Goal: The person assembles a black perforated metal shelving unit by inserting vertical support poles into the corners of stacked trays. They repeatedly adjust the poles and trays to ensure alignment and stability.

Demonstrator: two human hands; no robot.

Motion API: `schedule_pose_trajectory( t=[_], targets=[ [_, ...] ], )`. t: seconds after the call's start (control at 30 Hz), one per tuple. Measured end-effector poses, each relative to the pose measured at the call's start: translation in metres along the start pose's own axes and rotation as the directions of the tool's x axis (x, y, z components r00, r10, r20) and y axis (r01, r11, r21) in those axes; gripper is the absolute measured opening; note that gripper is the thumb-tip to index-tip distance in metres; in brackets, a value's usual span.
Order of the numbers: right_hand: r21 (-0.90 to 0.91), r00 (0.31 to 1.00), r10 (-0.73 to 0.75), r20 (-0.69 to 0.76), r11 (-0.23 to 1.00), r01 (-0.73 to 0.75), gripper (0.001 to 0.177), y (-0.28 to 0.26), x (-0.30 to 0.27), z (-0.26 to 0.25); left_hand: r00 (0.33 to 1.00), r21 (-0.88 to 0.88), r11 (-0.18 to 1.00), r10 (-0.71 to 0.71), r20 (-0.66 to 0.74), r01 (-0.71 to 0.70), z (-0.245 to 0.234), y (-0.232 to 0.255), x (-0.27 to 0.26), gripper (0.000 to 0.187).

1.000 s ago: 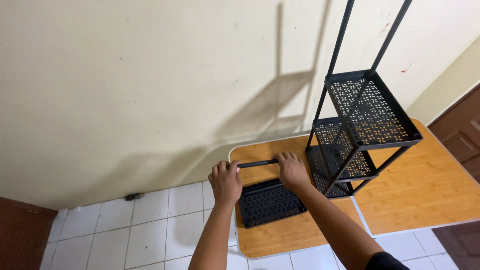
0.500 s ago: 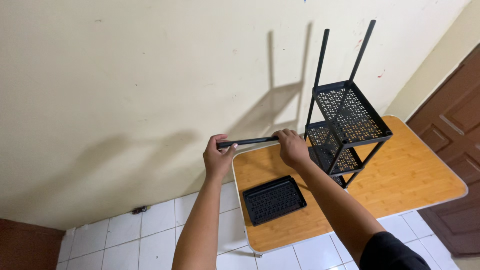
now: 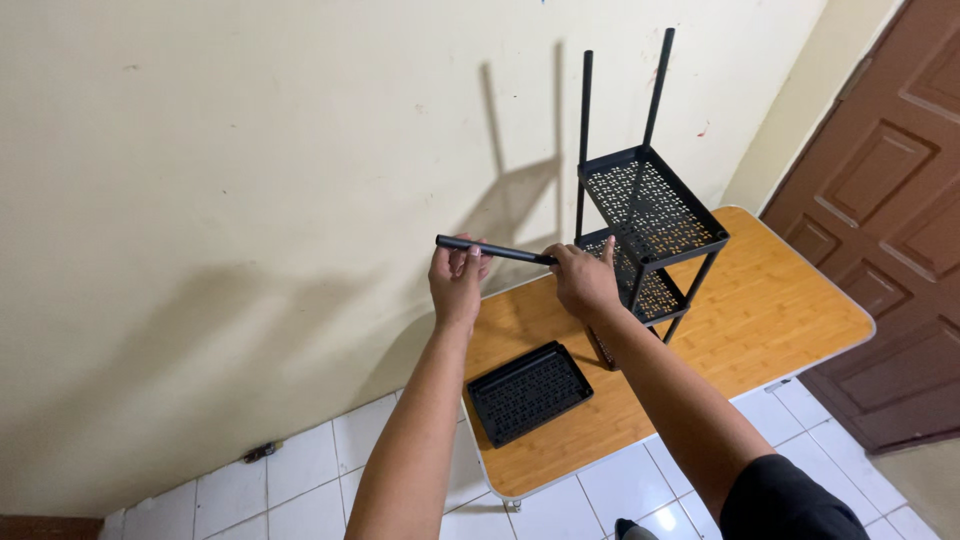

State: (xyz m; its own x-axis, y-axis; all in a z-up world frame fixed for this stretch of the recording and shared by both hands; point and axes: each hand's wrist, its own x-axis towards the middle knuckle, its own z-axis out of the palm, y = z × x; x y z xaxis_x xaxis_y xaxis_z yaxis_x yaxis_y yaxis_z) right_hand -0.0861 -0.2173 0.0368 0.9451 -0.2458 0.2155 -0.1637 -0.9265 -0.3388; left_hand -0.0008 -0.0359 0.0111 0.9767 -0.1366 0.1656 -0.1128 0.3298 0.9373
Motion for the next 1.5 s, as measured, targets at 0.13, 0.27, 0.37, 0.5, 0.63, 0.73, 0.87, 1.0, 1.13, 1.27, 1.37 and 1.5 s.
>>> schedule_pose_trajectory(
  t=[0.13,0.27,0.37,0.5,0.63,0.73,0.87,1.0,1.13,1.27,1.37,1.5],
  targets=[
    [0.033,0.997,-0.015,-0.079,0.999,0.018,0.022,0.018,0.003,-0.010,0.996,0.005,1.000,0.017,0.091,-0.017,0.033,-0.003,0.002,0.029],
    [0.068,0.992,-0.014,-0.126,0.997,0.023,0.022,0.036,0.010,-0.018,0.990,0.026,0.998,0.055,0.130,-0.059,0.065,-0.001,0.010,0.028],
    [0.104,0.994,-0.035,-0.107,0.993,0.046,0.023,0.051,0.016,-0.024,0.991,0.074,0.995,0.051,0.121,-0.060,0.087,0.000,0.017,0.027],
    [0.115,0.997,-0.079,-0.013,0.990,0.080,0.028,0.073,0.029,-0.037,0.987,0.160,0.977,0.127,0.101,-0.142,0.116,-0.003,0.025,0.027],
    [0.047,0.966,-0.228,0.121,0.974,0.224,0.076,0.100,0.042,-0.052,0.975,0.180,0.959,0.209,0.075,-0.220,0.145,-0.007,0.033,0.025],
    [0.002,0.918,-0.331,0.216,0.941,0.339,0.100,0.124,0.050,-0.065,0.971,0.245,0.940,0.232,0.054,-0.238,0.162,-0.010,0.036,0.024],
    [-0.019,0.848,-0.395,0.353,0.903,0.429,0.112,0.146,0.059,-0.075,0.973,0.281,0.932,0.232,0.022,-0.229,0.181,-0.014,0.037,0.022],
    [-0.017,0.825,-0.438,0.358,0.880,0.475,0.098,0.158,0.063,-0.071,0.973,0.323,0.922,0.229,-0.012,-0.213,0.194,-0.020,0.034,0.021],
    [0.118,0.827,-0.510,0.235,0.860,0.497,0.085,0.171,0.067,-0.054,0.963,0.342,0.908,0.267,-0.026,-0.243,0.197,-0.025,0.032,0.021],
    [0.159,0.848,-0.522,0.094,0.848,0.505,0.091,0.172,0.070,-0.035,0.950,0.402,0.871,0.313,-0.007,-0.284,0.195,-0.022,0.035,0.022],
    [0.092,0.890,-0.442,0.108,0.896,0.434,0.085,0.165,0.075,-0.030,0.952,0.376,0.886,0.306,-0.031,-0.273,0.188,-0.017,0.039,0.021],
    [0.087,0.916,-0.368,0.159,0.930,0.358,0.075,0.157,0.078,-0.033,0.953,0.364,0.894,0.298,-0.050,-0.261,0.182,-0.012,0.046,0.022]
  ],
)
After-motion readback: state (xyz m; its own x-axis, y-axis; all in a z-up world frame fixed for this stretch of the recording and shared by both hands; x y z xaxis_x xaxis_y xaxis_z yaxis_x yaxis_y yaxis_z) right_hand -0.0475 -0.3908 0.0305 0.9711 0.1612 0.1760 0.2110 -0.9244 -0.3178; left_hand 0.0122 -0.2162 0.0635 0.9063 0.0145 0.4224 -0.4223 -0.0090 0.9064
